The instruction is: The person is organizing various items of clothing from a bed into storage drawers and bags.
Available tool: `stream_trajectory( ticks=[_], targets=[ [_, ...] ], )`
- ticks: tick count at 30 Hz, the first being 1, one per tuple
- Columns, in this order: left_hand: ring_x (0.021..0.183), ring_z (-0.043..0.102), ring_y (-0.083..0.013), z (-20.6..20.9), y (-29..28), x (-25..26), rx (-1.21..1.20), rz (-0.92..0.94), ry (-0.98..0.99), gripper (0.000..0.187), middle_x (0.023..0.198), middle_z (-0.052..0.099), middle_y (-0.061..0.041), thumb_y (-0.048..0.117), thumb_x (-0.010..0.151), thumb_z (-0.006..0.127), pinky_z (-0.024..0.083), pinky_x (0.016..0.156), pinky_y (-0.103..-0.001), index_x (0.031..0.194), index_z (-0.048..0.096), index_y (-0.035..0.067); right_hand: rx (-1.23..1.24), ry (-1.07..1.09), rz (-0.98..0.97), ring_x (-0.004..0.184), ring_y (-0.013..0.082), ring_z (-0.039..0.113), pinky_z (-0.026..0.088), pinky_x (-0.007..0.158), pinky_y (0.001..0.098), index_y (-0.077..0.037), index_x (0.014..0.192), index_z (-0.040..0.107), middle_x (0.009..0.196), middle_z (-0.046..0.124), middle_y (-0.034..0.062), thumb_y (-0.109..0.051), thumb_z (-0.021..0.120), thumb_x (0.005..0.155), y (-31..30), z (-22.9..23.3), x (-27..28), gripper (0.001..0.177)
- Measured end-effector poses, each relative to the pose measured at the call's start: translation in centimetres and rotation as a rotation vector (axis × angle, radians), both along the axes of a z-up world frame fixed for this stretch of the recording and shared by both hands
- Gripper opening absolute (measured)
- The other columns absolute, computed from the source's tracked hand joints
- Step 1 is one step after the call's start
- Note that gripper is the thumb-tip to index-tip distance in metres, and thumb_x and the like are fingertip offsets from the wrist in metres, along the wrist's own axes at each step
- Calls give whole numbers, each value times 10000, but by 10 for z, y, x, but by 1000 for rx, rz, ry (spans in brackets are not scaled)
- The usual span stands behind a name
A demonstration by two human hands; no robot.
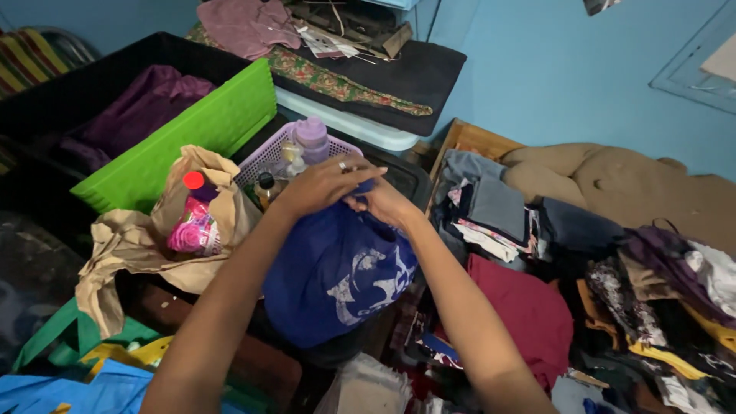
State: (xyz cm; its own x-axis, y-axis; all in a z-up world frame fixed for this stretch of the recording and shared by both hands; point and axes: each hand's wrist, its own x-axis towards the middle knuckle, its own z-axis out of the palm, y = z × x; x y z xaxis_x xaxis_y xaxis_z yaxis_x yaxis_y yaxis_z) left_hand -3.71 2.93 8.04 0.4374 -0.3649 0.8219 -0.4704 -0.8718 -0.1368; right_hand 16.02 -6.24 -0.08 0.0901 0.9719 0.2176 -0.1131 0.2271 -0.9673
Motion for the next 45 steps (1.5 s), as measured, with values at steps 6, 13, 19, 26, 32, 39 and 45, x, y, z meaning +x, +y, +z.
stream_trajectory(
  ticks=[6, 13, 19, 26, 32, 39, 45],
  targets=[
    [835, 750, -339, -49, 34, 43, -292, 471, 361, 402, 948, 739, -136, 244, 1022, 641, 564, 752, -444, 1424, 637, 247, 53, 127, -79, 826, 179, 610, 518, 719, 295, -213, 1547, 275, 1016, 598, 96, 69, 569, 883, -18, 13, -24, 780],
    [745, 735, -262, -98, 82, 97, -760, 385, 260, 335, 831, 752, -186, 211, 740, 816, 569, 691, -370, 956, 736, -32, 306, -708, -738, 837, 250, 669, 567, 758, 372, -78, 1366, 512, 955, 599, 128, 6, 741, 798, -46, 25, -70, 617],
    [664, 688, -222, -74, 61, 72, -960, 359, 605, 311, 734, 742, -157, 299, 837, 757, 536, 645, -376, 932, 783, 4, 367, -948, -901, 942, 370, 650, 530, 841, 416, 8, 1154, 705, 1025, 630, 204, -18, 735, 817, -46, 21, -72, 340],
    [746, 674, -126, -57, 45, 20, -912, 225, 599, 380, 801, 761, -84, 370, 867, 774, 518, 711, -327, 956, 777, 1, 420, -931, -942, 1001, 364, 676, 539, 882, 398, -15, 1096, 720, 1073, 673, 195, -28, 718, 865, -34, 7, -55, 231],
    [620, 586, -191, -83, 43, 42, -967, 370, 355, 384, 680, 650, -159, 346, 954, 690, 464, 619, -400, 882, 701, -31, 47, -257, -702, 816, 163, 642, 510, 731, 290, -51, 1186, 624, 935, 682, 90, -34, 679, 888, -15, 6, -42, 303],
    [638, 601, -219, -79, 45, 61, -1260, 278, 521, 358, 707, 709, -129, 296, 933, 683, 450, 627, -391, 845, 755, -43, 92, 5, -510, 816, 170, 624, 511, 760, 272, -42, 1213, 591, 921, 668, 77, -23, 599, 917, -16, -4, -34, 296],
    [684, 572, -155, -92, 68, 70, -1138, 372, 542, 364, 738, 699, -117, 322, 934, 717, 470, 655, -354, 833, 718, -27, 583, -1034, -830, 1023, 322, 583, 493, 860, 395, -32, 1152, 616, 1085, 545, 156, 7, 734, 776, -62, 51, -101, 396]
  ],
)
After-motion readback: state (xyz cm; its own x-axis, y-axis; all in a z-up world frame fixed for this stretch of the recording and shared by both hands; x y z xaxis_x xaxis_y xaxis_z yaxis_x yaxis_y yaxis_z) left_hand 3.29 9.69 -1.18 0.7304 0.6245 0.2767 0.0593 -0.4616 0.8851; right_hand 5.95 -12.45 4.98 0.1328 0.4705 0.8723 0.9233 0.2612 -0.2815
